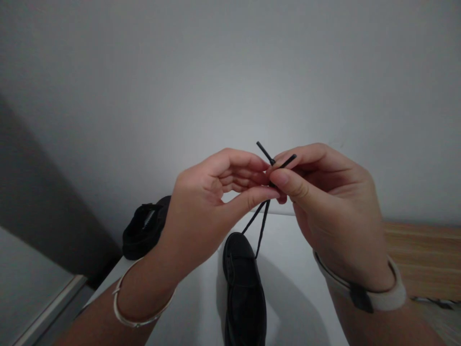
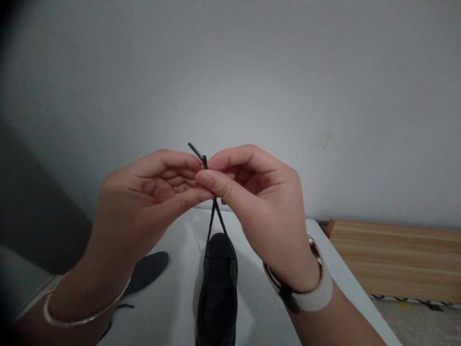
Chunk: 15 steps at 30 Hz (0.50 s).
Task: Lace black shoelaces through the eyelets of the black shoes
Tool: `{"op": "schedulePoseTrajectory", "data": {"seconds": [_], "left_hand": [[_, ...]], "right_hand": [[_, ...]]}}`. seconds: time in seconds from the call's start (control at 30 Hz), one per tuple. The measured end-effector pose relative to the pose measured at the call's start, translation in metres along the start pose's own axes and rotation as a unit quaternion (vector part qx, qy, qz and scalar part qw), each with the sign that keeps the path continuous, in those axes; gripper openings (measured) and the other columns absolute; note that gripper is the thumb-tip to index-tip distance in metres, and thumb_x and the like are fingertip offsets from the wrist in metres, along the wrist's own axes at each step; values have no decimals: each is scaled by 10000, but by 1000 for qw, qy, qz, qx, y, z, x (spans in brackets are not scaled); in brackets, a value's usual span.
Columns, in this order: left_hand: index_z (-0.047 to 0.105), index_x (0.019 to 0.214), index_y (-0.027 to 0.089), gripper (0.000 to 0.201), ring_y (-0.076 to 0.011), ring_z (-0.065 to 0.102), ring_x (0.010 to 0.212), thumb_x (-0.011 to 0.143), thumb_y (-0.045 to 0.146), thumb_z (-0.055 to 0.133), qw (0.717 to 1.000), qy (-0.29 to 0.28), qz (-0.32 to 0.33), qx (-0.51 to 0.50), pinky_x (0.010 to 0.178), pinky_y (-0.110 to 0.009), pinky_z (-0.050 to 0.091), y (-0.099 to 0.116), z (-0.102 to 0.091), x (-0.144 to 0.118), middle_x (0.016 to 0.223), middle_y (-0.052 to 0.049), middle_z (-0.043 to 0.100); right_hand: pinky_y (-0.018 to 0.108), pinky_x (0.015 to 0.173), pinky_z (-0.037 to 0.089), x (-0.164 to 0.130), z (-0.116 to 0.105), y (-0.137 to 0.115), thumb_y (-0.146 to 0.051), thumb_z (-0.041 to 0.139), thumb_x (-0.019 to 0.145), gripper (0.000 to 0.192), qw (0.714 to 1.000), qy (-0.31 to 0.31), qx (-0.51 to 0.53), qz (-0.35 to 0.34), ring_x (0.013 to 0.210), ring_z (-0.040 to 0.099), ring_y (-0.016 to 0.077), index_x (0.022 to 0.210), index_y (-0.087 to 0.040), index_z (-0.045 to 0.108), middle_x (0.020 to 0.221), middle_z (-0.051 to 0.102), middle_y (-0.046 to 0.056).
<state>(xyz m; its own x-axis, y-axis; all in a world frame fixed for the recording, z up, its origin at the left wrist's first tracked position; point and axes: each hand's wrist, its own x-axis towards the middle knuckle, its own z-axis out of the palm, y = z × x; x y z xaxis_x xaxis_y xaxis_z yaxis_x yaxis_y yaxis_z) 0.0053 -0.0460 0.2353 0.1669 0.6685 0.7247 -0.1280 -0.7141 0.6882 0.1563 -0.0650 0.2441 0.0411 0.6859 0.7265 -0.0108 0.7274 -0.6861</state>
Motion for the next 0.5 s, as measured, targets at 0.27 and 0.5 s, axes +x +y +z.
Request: {"op": "schedulePoseTrajectory", "data": {"seconds": [0.27,0.5], "left_hand": [[751,884,224,100,-148,733,755,821,147,756,998,51,-4,48,732,-253,603,-5,2,-6,820,14,758],[648,814,181,52,-129,682,698,843,180,691,948,174,-169,-207,700,-267,604,-55,-53,-19,734,12,685]], "right_hand": [[283,736,567,-8,-6,6,-188,805,809,118,998,44,-38,-30,792,650,146,820,-272,722,851,680,-22],[183,414,399,-17,-67,29,-304,862,725,182,978,135,112,112,524,389,73,760,-247,694,765,552,-26]]}}
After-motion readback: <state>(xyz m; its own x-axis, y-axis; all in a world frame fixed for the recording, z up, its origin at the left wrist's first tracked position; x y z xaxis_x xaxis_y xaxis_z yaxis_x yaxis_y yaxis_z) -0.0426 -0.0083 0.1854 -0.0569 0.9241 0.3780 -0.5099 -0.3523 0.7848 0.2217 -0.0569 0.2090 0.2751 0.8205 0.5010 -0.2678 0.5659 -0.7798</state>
